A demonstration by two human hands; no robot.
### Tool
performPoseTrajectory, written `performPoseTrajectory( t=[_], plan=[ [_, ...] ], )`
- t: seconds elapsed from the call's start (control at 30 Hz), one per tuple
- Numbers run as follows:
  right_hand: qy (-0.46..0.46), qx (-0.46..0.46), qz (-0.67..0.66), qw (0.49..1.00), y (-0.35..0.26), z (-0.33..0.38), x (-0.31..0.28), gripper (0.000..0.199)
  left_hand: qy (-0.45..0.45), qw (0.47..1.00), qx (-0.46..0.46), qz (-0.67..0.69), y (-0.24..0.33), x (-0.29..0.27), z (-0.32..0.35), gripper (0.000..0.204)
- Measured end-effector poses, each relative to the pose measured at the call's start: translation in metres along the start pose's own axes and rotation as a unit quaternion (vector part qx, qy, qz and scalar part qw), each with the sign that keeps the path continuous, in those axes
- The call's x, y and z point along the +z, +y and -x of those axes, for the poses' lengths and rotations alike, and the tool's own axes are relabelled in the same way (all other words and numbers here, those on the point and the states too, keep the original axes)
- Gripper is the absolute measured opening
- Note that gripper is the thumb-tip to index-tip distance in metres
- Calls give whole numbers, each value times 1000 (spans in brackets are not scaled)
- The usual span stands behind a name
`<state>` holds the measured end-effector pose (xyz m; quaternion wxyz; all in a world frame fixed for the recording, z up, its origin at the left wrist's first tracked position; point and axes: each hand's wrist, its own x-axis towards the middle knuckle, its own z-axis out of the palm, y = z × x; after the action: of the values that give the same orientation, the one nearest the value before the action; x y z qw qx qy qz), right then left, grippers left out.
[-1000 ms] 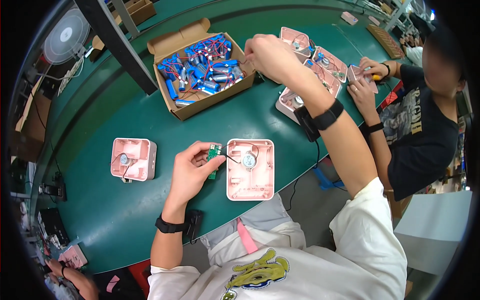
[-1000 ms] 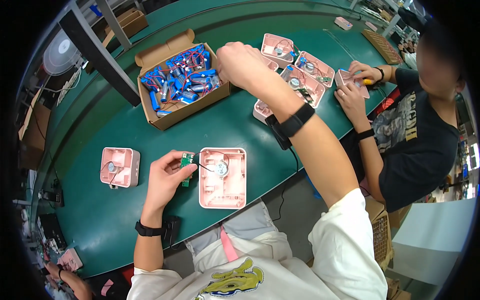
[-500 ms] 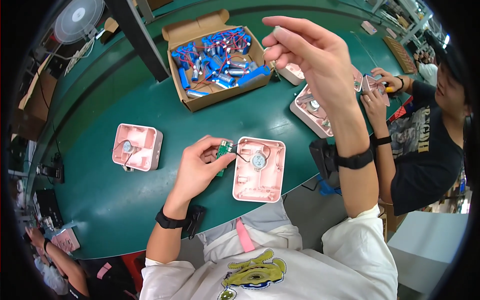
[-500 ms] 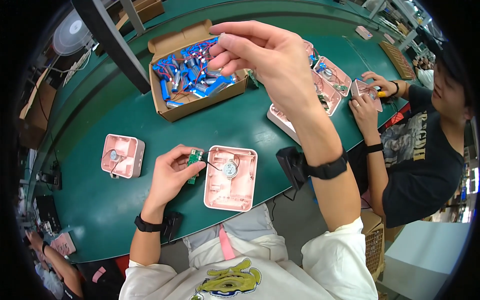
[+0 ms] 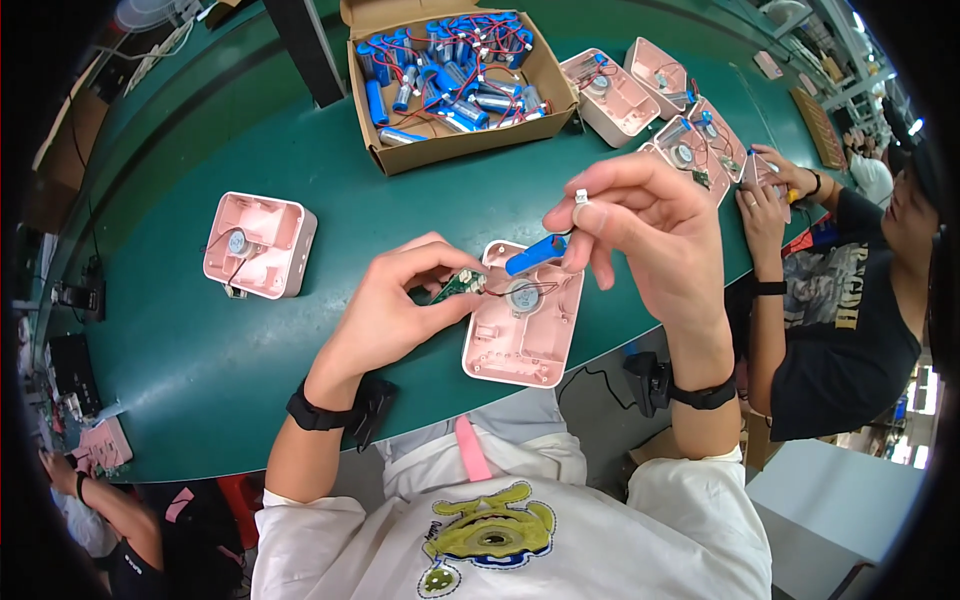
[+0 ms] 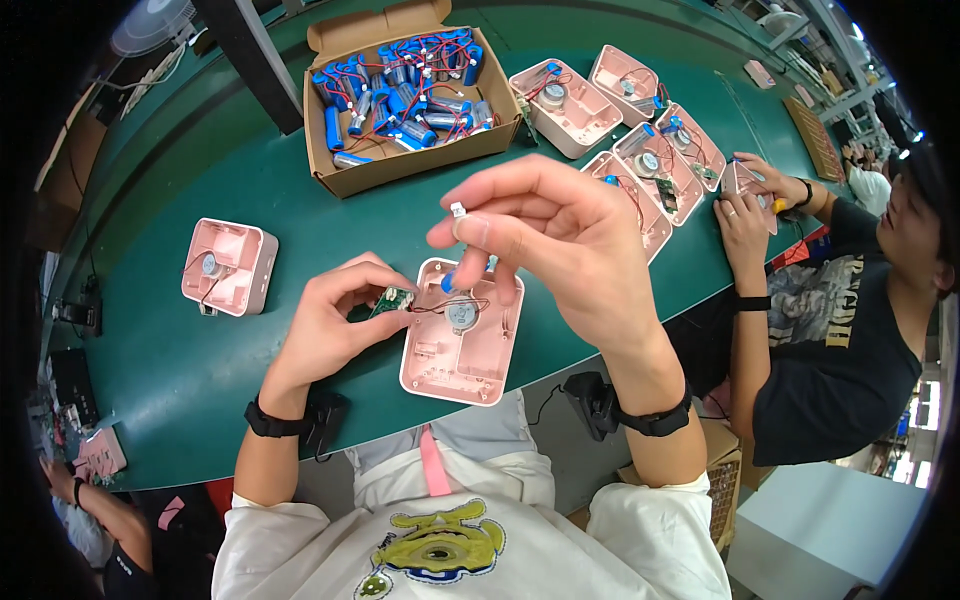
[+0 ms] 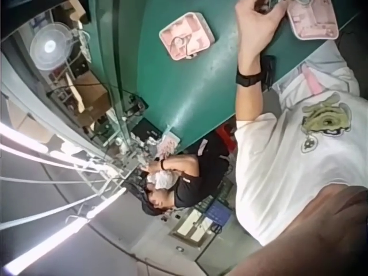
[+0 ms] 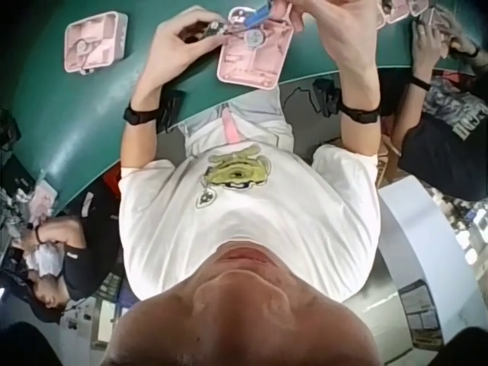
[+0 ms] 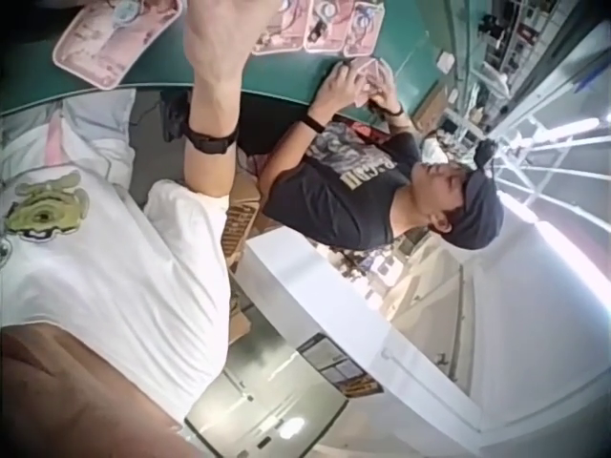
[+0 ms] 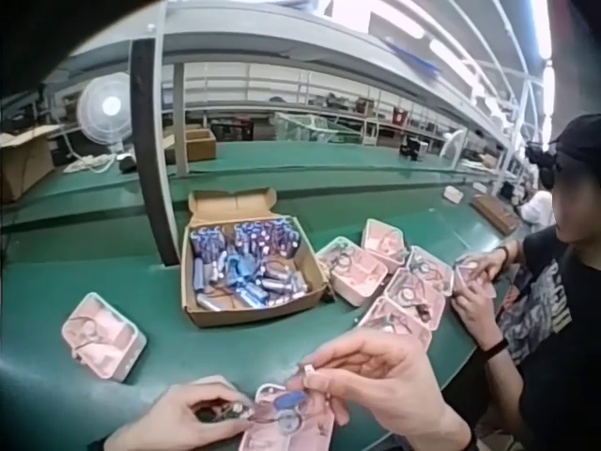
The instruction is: The person assembles electronic devices by hand, picking up a battery from a box, connecting its wires to a circuit board, and placing both components into a pink plastic housing. The person repeats this process for several devices, occasionally moving completed housings aside to reach new ones.
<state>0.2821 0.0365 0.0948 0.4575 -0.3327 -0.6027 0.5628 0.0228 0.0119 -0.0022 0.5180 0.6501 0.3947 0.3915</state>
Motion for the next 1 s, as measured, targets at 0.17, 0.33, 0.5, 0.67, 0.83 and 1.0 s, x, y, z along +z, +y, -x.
performPoseTrajectory(
  t=[0.17,0.33,0.5,0.67,0.83,1.0],
  plan=[
    [18,35,45,998,8,5,0,19,17,1000,-13,-2,4,0,-1,26],
    [39,56,62,996,7,8,9,18,2,999,-39,-16,4,-3,3,27],
    [47,67,74,994,10,10,13,16,16,999,-35,-6,4,0,1,27],
    [32,77,109,991,15,13,24,13,32,998,-29,49,0,2,2,26],
    [22,-15,265,964,35,21,37,14,46,999,-17,11,-1,6,5,30],
    [48,-65,402,912,40,24,54,13,83,991,52,-89,10,13,8,30]
  ],
)
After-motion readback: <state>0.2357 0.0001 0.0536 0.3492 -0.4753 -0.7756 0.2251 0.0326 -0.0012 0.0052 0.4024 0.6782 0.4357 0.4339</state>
